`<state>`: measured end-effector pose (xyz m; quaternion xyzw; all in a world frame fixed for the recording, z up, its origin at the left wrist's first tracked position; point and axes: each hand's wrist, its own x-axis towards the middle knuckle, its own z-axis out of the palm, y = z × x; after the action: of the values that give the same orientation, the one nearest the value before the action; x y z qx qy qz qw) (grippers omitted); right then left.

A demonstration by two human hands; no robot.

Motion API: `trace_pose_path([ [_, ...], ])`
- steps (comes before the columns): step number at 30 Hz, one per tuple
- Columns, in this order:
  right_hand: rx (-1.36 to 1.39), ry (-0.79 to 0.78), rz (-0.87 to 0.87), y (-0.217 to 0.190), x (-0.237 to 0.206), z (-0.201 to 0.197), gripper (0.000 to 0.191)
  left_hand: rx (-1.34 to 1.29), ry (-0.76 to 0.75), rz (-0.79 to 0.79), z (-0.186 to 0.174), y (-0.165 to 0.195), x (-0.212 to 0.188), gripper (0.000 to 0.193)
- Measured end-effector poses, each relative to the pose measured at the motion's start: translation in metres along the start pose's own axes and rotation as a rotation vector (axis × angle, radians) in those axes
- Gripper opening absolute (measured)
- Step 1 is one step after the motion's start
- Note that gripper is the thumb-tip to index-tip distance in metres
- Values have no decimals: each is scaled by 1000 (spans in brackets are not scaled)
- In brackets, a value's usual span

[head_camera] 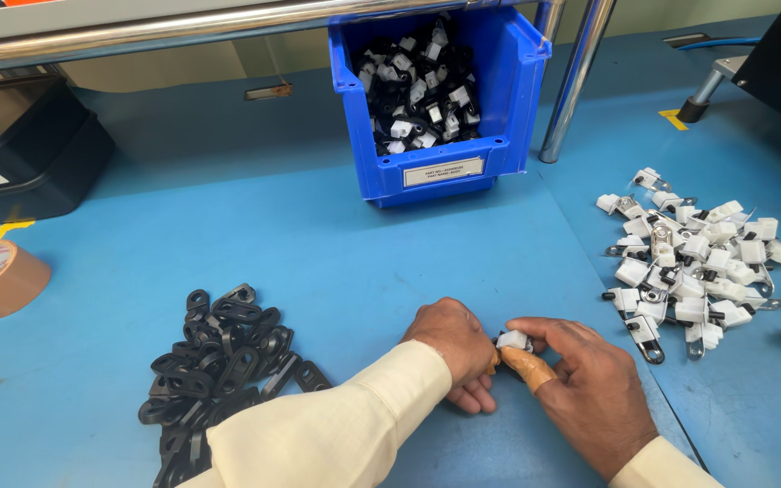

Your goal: The person picks black plastic strap pieces and white latch bodies from the workbench, presses each strap piece onto a latch body by hand, and places the assembled latch onto a growing pile on the right side of the bench, repeating the cycle one piece at a time.

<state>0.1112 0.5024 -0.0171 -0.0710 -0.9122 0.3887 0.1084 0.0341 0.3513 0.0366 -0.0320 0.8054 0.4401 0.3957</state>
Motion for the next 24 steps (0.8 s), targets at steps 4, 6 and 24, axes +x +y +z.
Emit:
trace_pose_path([
  [4,57,-1,-16,5,5,-2,45,-49,-8,20,2,2,1,13],
  [6,-6,2,5,5,8,-1,44,-17,10,46,3,2,1,17],
  [24,-96,-179,-220,9,35,-13,28,-74,-37,-8,5,0,36,9],
])
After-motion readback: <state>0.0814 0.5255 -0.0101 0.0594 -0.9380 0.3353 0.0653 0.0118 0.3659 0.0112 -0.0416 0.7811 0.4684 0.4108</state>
